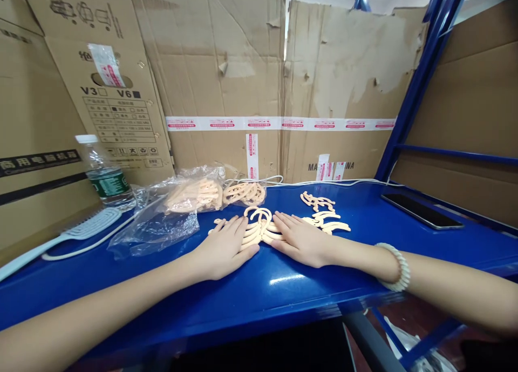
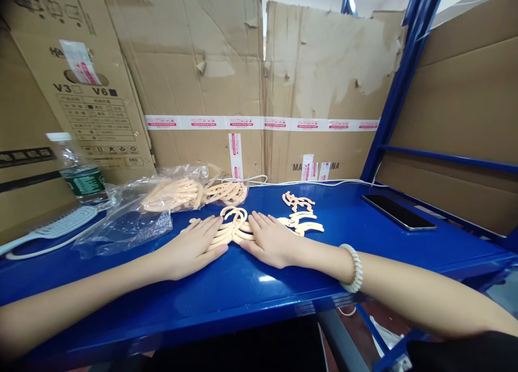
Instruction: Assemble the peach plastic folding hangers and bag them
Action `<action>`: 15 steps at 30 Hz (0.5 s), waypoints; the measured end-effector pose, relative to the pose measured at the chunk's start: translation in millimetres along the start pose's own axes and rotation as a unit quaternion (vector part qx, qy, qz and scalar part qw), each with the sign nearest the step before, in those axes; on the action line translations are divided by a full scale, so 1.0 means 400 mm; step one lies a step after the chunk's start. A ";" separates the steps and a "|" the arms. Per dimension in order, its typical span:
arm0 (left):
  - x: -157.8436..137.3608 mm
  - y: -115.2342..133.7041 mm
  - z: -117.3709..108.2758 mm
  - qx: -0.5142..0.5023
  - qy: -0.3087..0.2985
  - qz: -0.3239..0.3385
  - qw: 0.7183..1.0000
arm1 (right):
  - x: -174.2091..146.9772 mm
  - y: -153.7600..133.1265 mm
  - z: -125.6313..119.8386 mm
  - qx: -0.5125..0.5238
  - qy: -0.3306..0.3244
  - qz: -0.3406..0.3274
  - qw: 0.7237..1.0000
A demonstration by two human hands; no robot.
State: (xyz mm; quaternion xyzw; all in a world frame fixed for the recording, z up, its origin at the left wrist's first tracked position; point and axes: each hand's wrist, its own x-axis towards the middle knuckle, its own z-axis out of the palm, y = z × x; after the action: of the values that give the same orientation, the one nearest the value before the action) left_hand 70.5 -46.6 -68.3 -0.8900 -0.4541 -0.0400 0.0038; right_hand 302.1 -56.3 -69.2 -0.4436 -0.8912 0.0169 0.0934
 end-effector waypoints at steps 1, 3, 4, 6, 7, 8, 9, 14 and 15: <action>0.012 0.001 0.004 -0.001 0.011 0.006 1.000 | 0.000 0.012 0.000 0.003 0.002 0.004 1.000; 0.037 0.007 0.015 -0.002 0.037 0.011 0.999 | 0.000 0.037 0.000 0.004 -0.005 0.017 1.000; 0.050 0.012 0.021 -0.001 0.048 0.013 0.999 | 0.001 0.050 -0.001 0.002 -0.012 0.023 1.000; 0.074 0.022 0.030 0.002 0.060 0.013 0.998 | 0.002 0.072 -0.002 -0.002 -0.022 0.032 0.999; 0.084 0.027 0.033 0.003 0.063 0.012 0.998 | 0.004 0.083 -0.005 -0.002 -0.026 0.034 0.999; 0.091 0.031 0.035 0.004 0.067 0.012 0.998 | 0.007 0.094 -0.009 0.000 -0.032 0.031 0.999; 0.096 0.035 0.035 0.004 0.069 0.012 0.998 | 0.011 0.105 -0.017 0.004 -0.037 0.028 0.999; 0.098 0.043 0.027 0.008 0.057 0.009 0.998 | 0.054 0.200 -0.076 -0.049 0.049 0.162 0.984; 0.097 0.044 0.025 0.007 0.058 0.010 0.998 | 0.066 0.225 -0.086 -0.081 0.044 0.216 0.972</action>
State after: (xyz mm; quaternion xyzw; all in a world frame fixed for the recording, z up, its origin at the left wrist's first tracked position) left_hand 107.9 -25.2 -74.8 -0.8906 -0.4446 -0.0885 0.0369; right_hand 363.8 17.4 -41.6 -0.6319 -0.7678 -0.0551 0.0900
